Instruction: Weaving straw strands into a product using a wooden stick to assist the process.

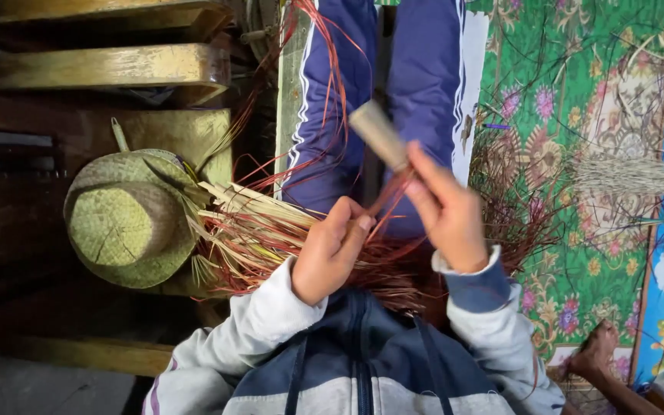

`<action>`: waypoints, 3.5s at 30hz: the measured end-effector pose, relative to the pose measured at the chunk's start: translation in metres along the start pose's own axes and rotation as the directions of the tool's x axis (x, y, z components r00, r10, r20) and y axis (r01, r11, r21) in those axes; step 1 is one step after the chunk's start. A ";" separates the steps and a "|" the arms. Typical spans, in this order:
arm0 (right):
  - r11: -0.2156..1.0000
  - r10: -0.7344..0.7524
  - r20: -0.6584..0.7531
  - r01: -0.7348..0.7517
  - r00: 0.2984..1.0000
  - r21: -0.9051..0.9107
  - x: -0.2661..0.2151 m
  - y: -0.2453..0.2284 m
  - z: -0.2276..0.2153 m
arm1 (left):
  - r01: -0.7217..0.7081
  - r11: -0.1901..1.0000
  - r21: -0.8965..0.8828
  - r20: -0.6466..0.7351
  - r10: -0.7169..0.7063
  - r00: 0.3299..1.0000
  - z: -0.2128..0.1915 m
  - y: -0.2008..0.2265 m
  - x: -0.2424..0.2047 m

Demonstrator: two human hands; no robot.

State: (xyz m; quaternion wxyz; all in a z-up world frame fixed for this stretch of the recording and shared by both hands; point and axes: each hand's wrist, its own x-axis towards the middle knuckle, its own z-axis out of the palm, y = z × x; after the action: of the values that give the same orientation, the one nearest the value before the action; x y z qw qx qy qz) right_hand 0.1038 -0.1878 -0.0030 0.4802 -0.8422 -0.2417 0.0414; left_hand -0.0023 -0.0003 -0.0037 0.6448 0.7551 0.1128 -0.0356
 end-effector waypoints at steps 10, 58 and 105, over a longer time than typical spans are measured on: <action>0.894 0.361 -0.572 -0.448 0.736 -0.013 0.001 0.072 -0.095 | -0.336 0.825 0.454 -0.206 0.464 0.862 -0.105 0.019 -0.024; 0.498 0.494 -0.077 -0.209 0.866 0.842 -0.076 -0.075 -0.027 | -0.119 0.514 0.850 -0.058 0.316 0.947 -0.069 0.071 -0.014; 0.904 0.212 -0.117 -0.240 0.970 -0.353 -0.074 -0.048 -0.113 | -0.406 0.408 0.818 0.253 0.380 0.890 -0.017 -0.044 -0.054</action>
State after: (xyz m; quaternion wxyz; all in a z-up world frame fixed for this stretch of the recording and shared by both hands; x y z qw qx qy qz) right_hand 0.0549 -0.2899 0.0847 0.3161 -0.9399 -0.1275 0.0194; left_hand -0.0657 0.0161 -0.0323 0.1799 0.9761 -0.1085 0.0557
